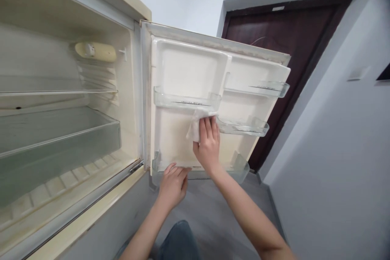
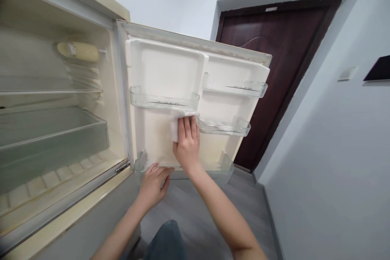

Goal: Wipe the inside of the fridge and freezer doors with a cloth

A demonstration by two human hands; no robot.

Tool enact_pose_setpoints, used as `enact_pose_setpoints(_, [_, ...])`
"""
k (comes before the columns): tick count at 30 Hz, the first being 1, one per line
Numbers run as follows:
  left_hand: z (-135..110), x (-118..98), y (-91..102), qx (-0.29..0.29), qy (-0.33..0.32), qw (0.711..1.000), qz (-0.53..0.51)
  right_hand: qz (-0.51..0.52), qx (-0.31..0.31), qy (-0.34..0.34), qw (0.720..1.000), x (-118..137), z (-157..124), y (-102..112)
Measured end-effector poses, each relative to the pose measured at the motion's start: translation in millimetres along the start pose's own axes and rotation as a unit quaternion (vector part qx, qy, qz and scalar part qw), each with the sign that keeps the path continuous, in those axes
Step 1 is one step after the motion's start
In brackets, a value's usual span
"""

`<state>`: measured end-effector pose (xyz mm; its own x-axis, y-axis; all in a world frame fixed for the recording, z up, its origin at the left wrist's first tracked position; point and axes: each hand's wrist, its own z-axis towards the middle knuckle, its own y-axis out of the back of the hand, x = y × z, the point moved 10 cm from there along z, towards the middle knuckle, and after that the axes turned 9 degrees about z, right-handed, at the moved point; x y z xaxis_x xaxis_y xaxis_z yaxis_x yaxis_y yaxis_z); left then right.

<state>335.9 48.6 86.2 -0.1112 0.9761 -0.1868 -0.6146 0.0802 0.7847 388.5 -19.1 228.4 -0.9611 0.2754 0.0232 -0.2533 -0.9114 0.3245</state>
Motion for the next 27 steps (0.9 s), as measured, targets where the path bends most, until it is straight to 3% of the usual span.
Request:
enact_pose_setpoints(4, [1, 0, -1.3, 0.004, -0.002, 1.000, 0.003, -0.115, 0.084, -0.014, 0.990, -20, 5, -42])
enact_pose_setpoints(8, [4, -1, -2.4, 0.000, 0.000, 1.000, 0.007, -0.136, 0.132, -0.015, 0.982, -19, -10, -63])
enact_pose_setpoints(13, [8, -3, -7.3, 0.007, 0.002, 0.999, 0.043, -0.109, 0.235, -0.030, 0.965, -16, -44, -91])
enact_pose_setpoints(16, [9, -4, -8.1, 0.000, 0.000, 0.999, 0.040, -0.075, 0.225, -0.071, 0.969, -19, -40, -92])
enact_pose_setpoints(22, [7, -1, -7.3, -0.014, 0.004, 1.000, 0.010, -0.039, 0.125, -0.095, 0.987, -7, 20, -92])
enact_pose_setpoints(25, [6, -2, -7.1, -0.021, -0.006, 1.000, 0.010, -0.011, 0.121, -0.066, 0.990, 13, 36, -110])
enact_pose_setpoints(27, [6, -1, -7.0, -0.022, -0.006, 1.000, 0.017, 0.009, 0.156, 0.006, 0.988, 33, 33, -129])
